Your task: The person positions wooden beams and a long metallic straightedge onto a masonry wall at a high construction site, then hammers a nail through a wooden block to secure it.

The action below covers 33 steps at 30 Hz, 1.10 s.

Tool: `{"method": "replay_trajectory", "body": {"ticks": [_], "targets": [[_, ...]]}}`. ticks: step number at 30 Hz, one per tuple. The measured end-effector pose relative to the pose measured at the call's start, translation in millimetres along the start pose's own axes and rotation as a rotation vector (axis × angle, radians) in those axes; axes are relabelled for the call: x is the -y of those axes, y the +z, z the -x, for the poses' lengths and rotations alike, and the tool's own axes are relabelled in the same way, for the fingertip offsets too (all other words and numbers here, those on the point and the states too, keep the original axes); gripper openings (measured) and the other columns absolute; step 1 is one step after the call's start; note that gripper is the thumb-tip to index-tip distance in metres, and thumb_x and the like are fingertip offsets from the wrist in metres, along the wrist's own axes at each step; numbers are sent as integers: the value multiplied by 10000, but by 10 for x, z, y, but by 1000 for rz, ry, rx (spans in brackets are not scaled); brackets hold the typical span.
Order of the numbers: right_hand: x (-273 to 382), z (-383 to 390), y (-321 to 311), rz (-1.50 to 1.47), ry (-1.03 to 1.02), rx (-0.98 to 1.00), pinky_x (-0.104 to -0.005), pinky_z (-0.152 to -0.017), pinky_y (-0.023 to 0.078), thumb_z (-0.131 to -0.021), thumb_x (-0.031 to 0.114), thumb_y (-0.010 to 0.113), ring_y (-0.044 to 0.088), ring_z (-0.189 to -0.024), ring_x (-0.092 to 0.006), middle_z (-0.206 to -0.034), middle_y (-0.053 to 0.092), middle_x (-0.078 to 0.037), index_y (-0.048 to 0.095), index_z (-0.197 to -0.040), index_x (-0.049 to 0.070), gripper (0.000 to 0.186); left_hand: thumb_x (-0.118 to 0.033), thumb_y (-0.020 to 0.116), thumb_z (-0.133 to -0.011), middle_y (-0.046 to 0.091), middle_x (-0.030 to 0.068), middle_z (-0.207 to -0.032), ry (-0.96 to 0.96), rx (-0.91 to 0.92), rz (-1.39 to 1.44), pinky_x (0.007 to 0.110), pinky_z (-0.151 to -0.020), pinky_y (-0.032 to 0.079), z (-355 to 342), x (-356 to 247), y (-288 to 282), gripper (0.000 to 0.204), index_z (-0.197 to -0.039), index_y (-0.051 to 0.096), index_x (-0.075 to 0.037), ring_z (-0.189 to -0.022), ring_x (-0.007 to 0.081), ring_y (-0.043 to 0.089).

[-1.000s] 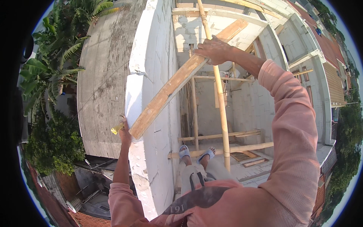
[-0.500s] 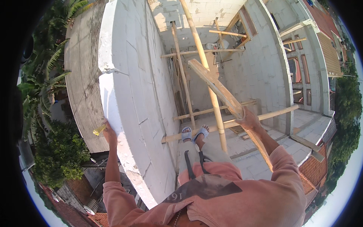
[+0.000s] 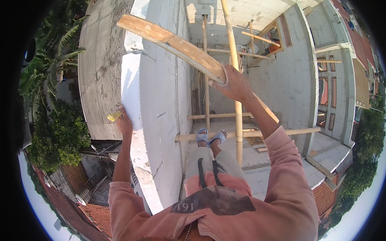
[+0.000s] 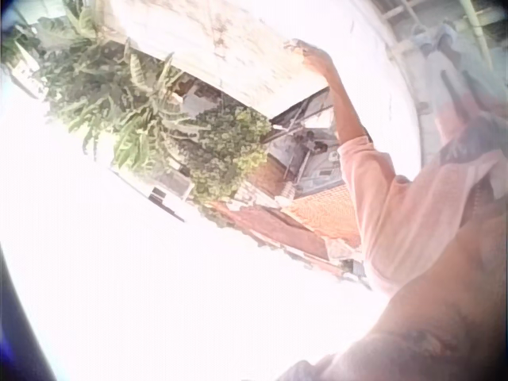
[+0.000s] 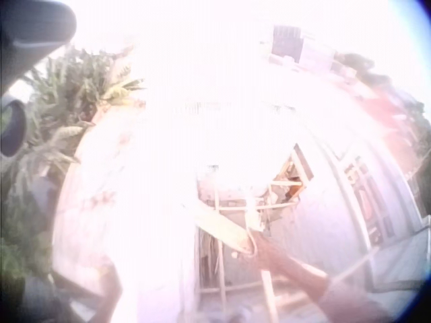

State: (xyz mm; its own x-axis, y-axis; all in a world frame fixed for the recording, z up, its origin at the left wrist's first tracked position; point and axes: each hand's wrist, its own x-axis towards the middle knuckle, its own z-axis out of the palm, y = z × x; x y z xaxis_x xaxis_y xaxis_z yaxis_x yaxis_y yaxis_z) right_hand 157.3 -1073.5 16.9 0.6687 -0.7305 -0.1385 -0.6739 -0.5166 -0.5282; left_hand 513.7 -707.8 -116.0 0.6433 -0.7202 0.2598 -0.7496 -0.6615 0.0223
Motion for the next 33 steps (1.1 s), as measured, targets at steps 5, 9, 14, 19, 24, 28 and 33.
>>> {"method": "replay_trajectory", "body": {"ticks": [5,9,14,19,24,28,33], "targets": [[1121,-2192,608,58,-373,-66,-514,-974,488,-768,534,747,547,-1242,-332,-1320,546,-168,425,-1395,54,852,-483,371,-1033,672,256,-970,-363,220,200,540,-735,480,-58,-192,-236,513,-1245,583,-66,-911,461,631],[1480,-3321,902,219,-358,48,-515,-975,487,-767,531,749,544,-1245,-333,-1321,545,-168,423,-1396,56,853,-526,387,-1015,672,243,-1005,-569,215,520,532,-781,480,-313,-528,-437,542,-1173,605,-55,-963,467,625],[1762,-3642,1409,347,-412,162,-516,-976,486,-765,527,751,539,-1249,-333,-1322,544,-167,421,-1397,57,854,-491,406,-1019,670,230,-1032,-498,128,530,513,-817,487,-119,-314,-480,511,-1218,576,-53,-998,461,621],[1478,-3633,1239,464,-489,234,-518,-978,485,-763,523,754,534,-1254,-333,-1324,543,-166,419,-1398,59,855,-486,439,-1016,680,230,-1036,-727,304,572,491,-816,512,-291,-541,-595,502,-1229,578,-54,-992,414,663],[1403,-3544,1028,532,-561,307,-519,-979,484,-761,519,756,530,-1258,-333,-1326,542,-166,417,-1398,60,856,-478,456,-1015,696,199,-986,-599,204,510,488,-748,533,-210,-394,-501,486,-1213,593,-55,-901,395,696],[1318,-3478,883,579,-589,352,-520,-980,483,-760,516,758,526,-1261,-333,-1327,541,-165,415,-1399,61,856,-357,508,-1019,707,132,-998,-407,91,399,461,-636,556,-156,-390,-459,352,-1182,608,-62,-798,367,713],[1231,-3432,630,642,-617,384,-522,-981,482,-758,512,761,521,-1266,-334,-1328,540,-164,413,-1400,63,858,-399,477,-1028,672,145,-1053,-504,251,469,433,-828,534,-175,-403,-476,388,-1221,583,-79,-955,357,678]]}}
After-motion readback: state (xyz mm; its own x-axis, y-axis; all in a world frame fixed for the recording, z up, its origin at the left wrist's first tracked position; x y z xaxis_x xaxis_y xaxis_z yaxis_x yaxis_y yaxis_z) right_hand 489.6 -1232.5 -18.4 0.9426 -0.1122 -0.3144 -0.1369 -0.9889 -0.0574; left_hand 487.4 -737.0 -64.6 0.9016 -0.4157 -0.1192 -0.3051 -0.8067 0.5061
